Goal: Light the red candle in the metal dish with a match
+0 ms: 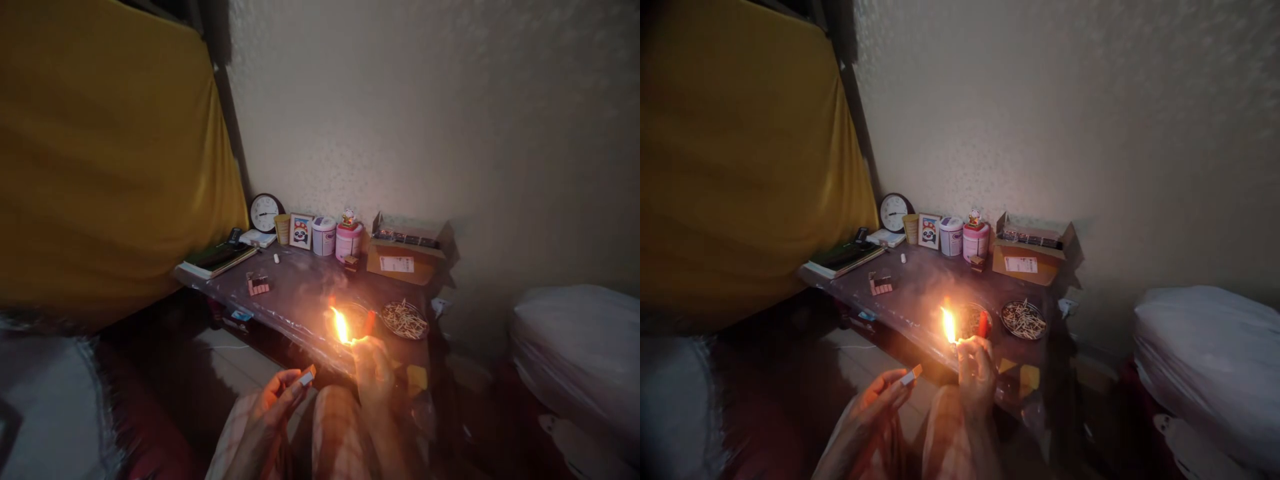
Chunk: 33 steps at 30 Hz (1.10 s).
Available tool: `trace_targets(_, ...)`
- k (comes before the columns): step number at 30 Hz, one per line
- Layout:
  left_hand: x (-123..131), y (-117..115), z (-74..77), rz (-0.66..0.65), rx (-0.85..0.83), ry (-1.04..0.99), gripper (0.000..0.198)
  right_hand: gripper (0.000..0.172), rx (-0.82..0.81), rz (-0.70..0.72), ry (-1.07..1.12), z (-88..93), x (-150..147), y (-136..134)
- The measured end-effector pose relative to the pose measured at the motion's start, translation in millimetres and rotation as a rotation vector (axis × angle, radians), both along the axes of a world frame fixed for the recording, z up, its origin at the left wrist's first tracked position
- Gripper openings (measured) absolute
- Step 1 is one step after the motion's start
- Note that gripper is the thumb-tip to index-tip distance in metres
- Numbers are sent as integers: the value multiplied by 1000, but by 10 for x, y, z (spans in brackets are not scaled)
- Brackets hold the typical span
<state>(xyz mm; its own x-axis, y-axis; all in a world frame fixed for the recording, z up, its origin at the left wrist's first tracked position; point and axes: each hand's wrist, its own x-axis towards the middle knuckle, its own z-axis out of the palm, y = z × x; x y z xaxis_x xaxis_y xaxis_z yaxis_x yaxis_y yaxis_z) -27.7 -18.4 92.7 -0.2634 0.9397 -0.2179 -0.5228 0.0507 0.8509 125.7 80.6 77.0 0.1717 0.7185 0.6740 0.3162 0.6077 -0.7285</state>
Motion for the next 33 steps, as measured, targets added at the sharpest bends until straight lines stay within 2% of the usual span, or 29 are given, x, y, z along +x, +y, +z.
trace_targets(5,-48,-23,-11,-11,-25,-19,27,12,59,-22,-18,53,32,17)
trace_targets(12,-84,7,-63,54,-100,-1,32,9,136,-71,-94,141,114,35)
trace_targets(22,-38,13,15,52,-123,-12,32,9,214,-135,-144,163,218,125)
trace_targets(33,-69,21,-79,17,-103,19,31,9,262,-176,-157,181,328,251)
